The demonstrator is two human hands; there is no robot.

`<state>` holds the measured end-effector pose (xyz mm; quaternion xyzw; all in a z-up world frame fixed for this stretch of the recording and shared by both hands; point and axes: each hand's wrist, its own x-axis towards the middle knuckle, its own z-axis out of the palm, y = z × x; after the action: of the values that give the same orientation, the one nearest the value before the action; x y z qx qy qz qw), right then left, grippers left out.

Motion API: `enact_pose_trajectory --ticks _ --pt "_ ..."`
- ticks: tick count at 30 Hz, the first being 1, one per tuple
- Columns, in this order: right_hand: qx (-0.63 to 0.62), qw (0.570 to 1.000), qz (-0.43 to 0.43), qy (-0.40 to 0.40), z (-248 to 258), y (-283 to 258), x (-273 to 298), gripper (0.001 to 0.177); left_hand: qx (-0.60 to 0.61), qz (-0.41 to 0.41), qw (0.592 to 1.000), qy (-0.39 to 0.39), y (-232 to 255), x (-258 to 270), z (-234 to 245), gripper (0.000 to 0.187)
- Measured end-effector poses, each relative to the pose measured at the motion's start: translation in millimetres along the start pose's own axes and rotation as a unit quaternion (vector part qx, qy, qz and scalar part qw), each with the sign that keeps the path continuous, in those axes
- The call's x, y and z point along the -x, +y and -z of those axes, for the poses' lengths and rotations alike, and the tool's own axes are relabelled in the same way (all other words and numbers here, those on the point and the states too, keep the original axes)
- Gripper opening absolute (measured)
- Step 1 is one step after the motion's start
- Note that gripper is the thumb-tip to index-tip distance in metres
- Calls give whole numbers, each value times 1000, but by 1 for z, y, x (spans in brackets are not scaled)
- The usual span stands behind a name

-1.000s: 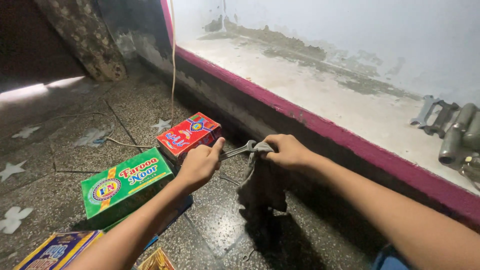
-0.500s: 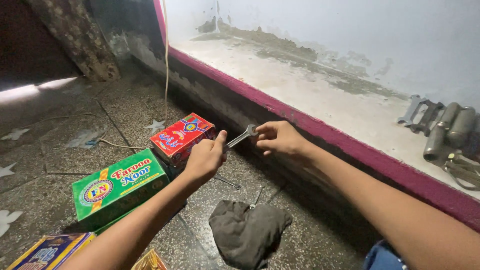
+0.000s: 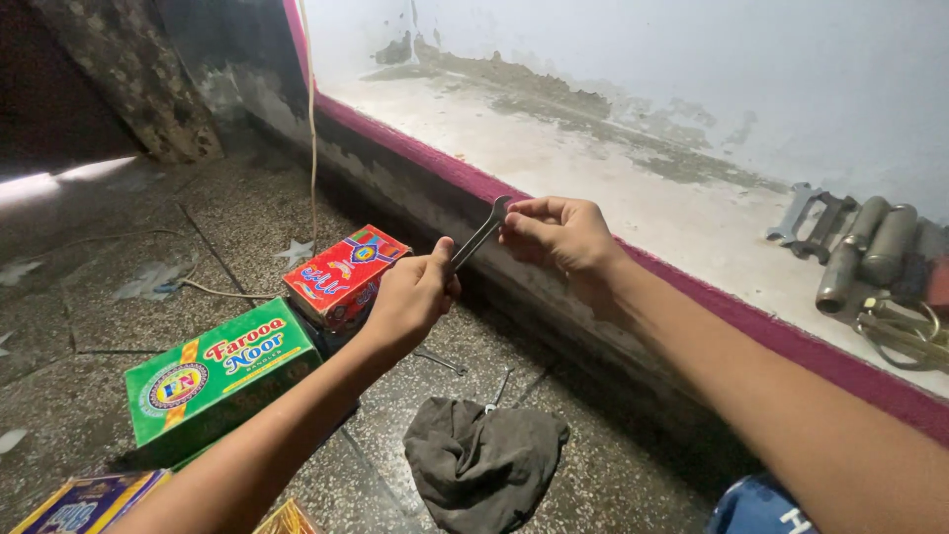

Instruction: The recorder cleans metal wrenches with a cloth and organizes them on a shelf.

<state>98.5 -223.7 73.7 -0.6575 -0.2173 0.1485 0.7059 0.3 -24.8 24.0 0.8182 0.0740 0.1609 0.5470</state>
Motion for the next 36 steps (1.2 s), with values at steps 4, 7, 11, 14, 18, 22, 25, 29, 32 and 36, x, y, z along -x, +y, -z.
enact_pose_trajectory --ticks 4,7,11,14,18,22,25,29,32,36 --pt "-10 1000 11 24 -4 -16 11 22 -42 -51 998 23 11 3 -9 61" --pt "11 999 20 49 1 -17 10 22 -69 -34 997 32 24 6 -12 55" --pt "26 995 45 88 14 -17 9 21 -117 -125 984 58 20 2 -21 39" --pt "28 991 58 115 25 -16 9 21 -141 -200 967 71 23 0 -26 35" --pt "70 980 114 144 35 -26 10 21 -107 -255 959 55 38 -6 -37 39" --pt "105 968 134 184 52 -33 16 23 -136 -235 962 24 60 -9 -47 39" --pt "144 957 139 212 67 -38 19 26 -133 -265 954 35 63 -19 -61 36" --pt "159 950 147 224 92 -41 22 33 -107 -276 955 22 85 -23 -83 30" --pt "165 946 161 228 110 -46 28 40 -95 -269 958 8 101 -30 -102 29" --pt "186 937 166 246 131 -47 34 47 -92 -272 958 6 114 -39 -122 29"
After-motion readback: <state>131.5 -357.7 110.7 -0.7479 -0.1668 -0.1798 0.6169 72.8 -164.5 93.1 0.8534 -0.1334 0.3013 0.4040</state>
